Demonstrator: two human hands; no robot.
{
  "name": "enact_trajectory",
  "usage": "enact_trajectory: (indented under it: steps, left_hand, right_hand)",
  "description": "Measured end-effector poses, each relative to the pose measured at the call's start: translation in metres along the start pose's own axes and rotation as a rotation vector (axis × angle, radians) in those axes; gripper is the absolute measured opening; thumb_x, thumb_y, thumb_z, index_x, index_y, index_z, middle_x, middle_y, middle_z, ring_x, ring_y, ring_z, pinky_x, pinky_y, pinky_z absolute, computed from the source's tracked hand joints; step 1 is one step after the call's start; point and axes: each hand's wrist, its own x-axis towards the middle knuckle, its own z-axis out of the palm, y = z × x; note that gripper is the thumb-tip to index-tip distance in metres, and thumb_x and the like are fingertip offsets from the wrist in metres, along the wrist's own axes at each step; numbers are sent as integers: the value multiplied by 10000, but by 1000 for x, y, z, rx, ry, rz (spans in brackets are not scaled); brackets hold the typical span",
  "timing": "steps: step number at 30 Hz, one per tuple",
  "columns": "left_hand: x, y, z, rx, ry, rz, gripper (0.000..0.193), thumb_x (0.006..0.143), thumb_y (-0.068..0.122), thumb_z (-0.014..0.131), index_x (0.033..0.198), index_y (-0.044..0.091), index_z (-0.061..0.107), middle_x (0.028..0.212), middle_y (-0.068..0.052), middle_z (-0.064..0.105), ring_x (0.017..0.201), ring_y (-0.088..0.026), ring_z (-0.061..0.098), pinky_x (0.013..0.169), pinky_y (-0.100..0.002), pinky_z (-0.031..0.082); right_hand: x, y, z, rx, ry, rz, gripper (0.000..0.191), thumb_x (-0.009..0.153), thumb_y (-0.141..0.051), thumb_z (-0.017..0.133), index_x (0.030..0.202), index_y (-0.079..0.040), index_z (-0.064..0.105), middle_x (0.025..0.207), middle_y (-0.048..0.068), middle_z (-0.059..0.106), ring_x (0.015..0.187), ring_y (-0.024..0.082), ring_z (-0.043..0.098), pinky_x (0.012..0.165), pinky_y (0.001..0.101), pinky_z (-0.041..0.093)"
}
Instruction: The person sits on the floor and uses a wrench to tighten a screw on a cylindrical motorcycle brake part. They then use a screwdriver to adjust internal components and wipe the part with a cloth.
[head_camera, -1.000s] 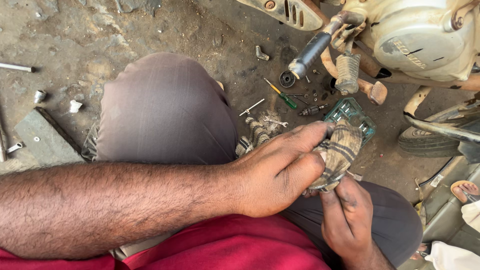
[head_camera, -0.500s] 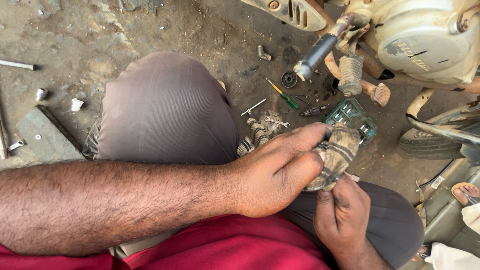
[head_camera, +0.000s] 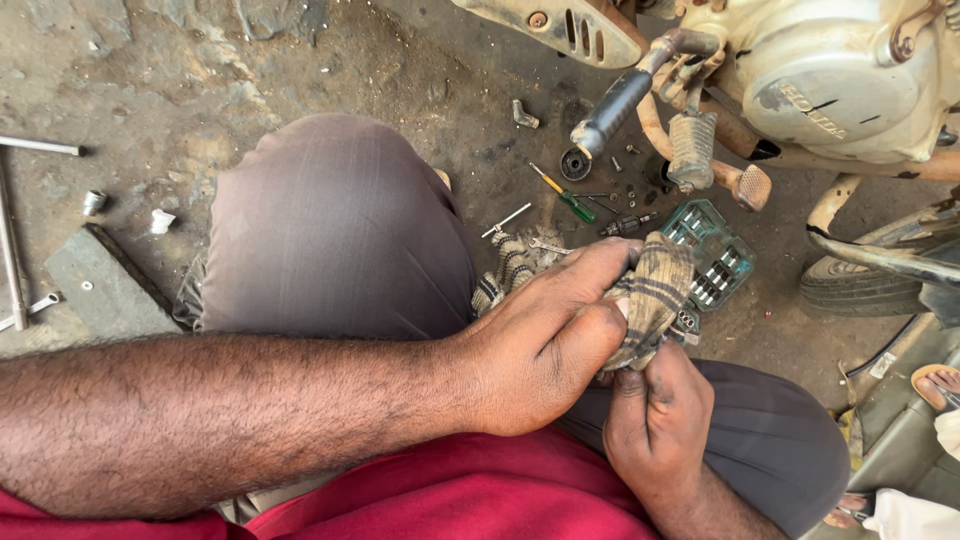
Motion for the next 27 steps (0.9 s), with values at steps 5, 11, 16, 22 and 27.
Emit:
enact_trajectory:
  steps: [5, 11, 16, 22, 27]
  left_hand:
    - [5, -1, -1, -220, -12, -206, 375, 1032, 179, 373, 1327, 14, 537, 1078, -201, 642, 967, -322, 619, 822, -418, 511]
    - [6, -7, -1, -152, -16, 14, 328, 1065, 158, 366, 1309, 9, 526, 1118, -154, 665, 1058, -228, 668, 931, -363, 544]
    - [3, -8, 0, -119, -17, -104, 295, 1036, 162, 383, 1251, 8, 512, 1049, -166, 666, 998, -259, 689, 857, -367, 550]
    - [-3, -2, -1, -100, 5, -31, 306, 1042, 156, 392, 1284, 8, 507, 1101, -178, 656, 1046, -297, 691, 900, -386, 550]
    - [-3, 0, 1, 22, 43, 68, 341, 1027, 133, 411, 1329, -4, 491, 1180, -209, 622, 1135, -333, 650, 968, -423, 515]
  right_hand:
    - [2, -4, 2, -73, 30, 16, 225, 981, 35, 507, 1159, 8, 642, 901, 101, 655, 752, 186, 675, 689, 306, 531]
    - [5, -3, 1, -139, 74, -97, 217, 997, 57, 537, 1193, 18, 621, 1050, 161, 677, 907, 251, 718, 784, 321, 554]
    - [4, 2, 2, -87, 53, -93, 209, 1009, 43, 526, 1196, 17, 615, 1048, 153, 680, 917, 251, 717, 799, 328, 554]
    - [-2, 0, 7, 15, 25, 20, 165, 1019, 20, 537, 1149, 2, 638, 892, 80, 661, 738, 174, 667, 675, 291, 526]
    - [-3, 10, 8, -37, 49, -83, 183, 1037, -26, 486, 1175, 14, 601, 960, 90, 647, 832, 165, 664, 732, 290, 526]
